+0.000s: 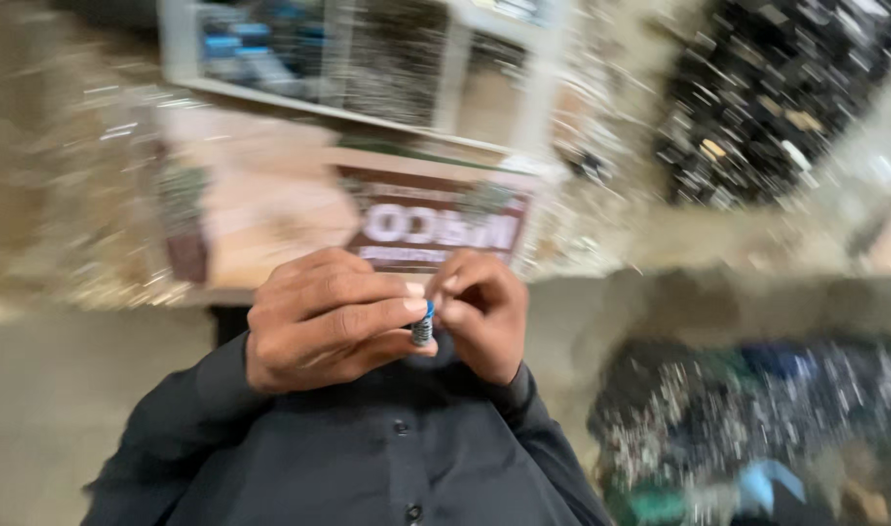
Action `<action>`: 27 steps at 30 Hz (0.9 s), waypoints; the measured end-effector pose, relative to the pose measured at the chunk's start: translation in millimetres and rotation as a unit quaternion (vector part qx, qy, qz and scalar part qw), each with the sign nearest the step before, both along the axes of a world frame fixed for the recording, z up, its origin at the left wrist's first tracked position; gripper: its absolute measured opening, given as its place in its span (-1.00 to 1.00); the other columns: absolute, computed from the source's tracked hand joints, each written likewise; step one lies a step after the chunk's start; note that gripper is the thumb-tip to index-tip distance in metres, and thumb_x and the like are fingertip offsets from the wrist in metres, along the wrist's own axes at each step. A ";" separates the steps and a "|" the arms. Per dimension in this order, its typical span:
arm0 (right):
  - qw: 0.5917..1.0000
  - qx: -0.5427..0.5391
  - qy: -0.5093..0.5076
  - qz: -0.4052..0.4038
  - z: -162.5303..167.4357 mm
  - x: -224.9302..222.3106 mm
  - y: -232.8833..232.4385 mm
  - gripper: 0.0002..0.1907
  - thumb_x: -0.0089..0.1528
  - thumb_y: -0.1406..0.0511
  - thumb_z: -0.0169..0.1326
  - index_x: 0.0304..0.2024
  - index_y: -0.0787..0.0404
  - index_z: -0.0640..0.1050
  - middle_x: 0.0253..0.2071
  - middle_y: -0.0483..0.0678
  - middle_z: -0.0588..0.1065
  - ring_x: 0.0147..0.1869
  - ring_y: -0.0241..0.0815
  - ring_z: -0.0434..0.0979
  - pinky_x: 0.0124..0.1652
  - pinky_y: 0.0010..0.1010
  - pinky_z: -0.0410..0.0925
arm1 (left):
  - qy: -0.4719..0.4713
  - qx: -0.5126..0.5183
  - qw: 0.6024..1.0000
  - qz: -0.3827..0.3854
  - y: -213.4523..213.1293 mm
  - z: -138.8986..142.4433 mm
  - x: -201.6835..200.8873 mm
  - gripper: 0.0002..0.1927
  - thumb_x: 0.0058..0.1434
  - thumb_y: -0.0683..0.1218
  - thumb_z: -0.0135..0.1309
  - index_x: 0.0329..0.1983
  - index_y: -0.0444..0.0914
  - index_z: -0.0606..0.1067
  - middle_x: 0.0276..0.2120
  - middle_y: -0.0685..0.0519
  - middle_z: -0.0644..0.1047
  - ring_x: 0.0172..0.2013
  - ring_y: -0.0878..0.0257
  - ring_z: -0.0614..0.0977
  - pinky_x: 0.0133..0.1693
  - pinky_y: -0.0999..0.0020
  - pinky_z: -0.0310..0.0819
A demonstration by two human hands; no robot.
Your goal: The person sits at a workbench and repeatedly assembles small metal clamp fittings by hand. They pick a metal band and a screw-type insert from a compartment tray, fit the parts together, twist them to secure, and set the finished assembly aside, working through many pieces one at a time.
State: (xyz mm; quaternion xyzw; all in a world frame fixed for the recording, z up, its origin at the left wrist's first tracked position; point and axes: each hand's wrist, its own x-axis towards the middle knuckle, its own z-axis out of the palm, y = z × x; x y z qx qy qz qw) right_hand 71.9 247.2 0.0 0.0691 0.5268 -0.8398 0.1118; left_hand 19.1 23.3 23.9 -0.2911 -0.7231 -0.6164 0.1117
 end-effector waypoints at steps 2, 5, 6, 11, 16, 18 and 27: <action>0.887 0.382 0.240 0.099 3.0 -13.3 -24.6 -0.63 0.24 0.41 0.22 0.10 0.16 0.53 -0.13 -0.03 0.52 -0.13 -0.13 0.52 -0.16 -0.40 0.38 | 0.020 0.011 0.998 0.054 -21.0 -1.8 4.6 -0.60 0.15 -0.09 0.47 -0.03 -0.25 0.55 -0.13 -0.01 0.60 -0.22 0.08 0.70 -0.18 0.20 0.61; 0.723 0.545 0.382 0.184 13.0 -33.8 -61.8 -0.49 0.28 0.31 0.26 0.26 0.17 0.45 -0.08 -0.07 0.47 -0.07 -0.08 0.49 -0.08 -0.30 0.34 | 0.004 0.030 0.982 0.185 -54.4 -5.8 16.8 -0.58 0.07 -0.12 0.47 -0.13 -0.29 0.49 -0.21 -0.04 0.56 -0.27 0.11 0.67 -0.25 0.23 0.60; 0.707 0.549 0.395 0.206 16.8 -40.0 -72.9 -0.45 0.31 0.27 0.28 0.30 0.20 0.42 -0.07 -0.07 0.45 -0.06 -0.07 0.48 -0.05 -0.25 0.32 | -0.012 0.021 0.975 0.220 -65.2 -6.5 22.5 -0.58 0.10 -0.14 0.48 -0.09 -0.31 0.50 -0.16 -0.08 0.57 -0.28 0.16 0.67 -0.29 0.31 0.60; 0.648 0.598 0.398 0.253 31.0 -68.4 -109.9 -0.28 0.32 0.03 0.22 0.41 0.24 0.36 -0.08 -0.04 0.35 -0.07 -0.05 0.36 -0.07 -0.25 0.30 | -0.039 -0.020 0.935 0.353 -96.7 -10.8 51.7 -0.56 0.18 -0.16 0.49 0.03 -0.33 0.53 -0.01 -0.12 0.58 -0.26 0.27 0.68 -0.34 0.50 0.62; 0.631 0.631 0.377 0.249 30.0 -77.4 -130.2 -0.18 0.26 -0.12 0.20 0.41 0.14 0.36 -0.18 -0.03 0.28 -0.14 -0.07 0.31 -0.14 -0.25 0.27 | -0.045 0.016 0.938 0.343 -92.0 -19.8 54.3 -0.57 0.18 -0.17 0.48 0.02 -0.33 0.53 -0.01 -0.13 0.59 -0.29 0.26 0.66 -0.37 0.52 0.61; 0.634 0.641 0.359 0.241 29.2 -73.7 -124.4 -0.21 0.21 -0.14 0.22 0.36 0.11 0.42 -0.18 -0.02 0.28 -0.14 -0.06 0.33 -0.17 -0.26 0.26 | -0.047 0.021 0.945 0.324 -86.8 -19.6 49.9 -0.57 0.16 -0.17 0.49 0.01 -0.33 0.53 -0.03 -0.11 0.59 -0.31 0.28 0.64 -0.37 0.51 0.58; 0.693 0.455 0.508 0.236 6.7 -49.4 -54.9 -0.75 0.17 0.38 0.34 -0.09 0.17 0.65 -0.13 -0.12 0.52 -0.11 -0.09 0.53 -0.15 -0.25 0.39 | -0.048 -0.014 0.971 0.236 -75.5 -6.6 24.8 -0.58 0.07 -0.15 0.52 -0.07 -0.29 0.56 -0.16 -0.02 0.60 -0.31 0.23 0.62 -0.34 0.44 0.54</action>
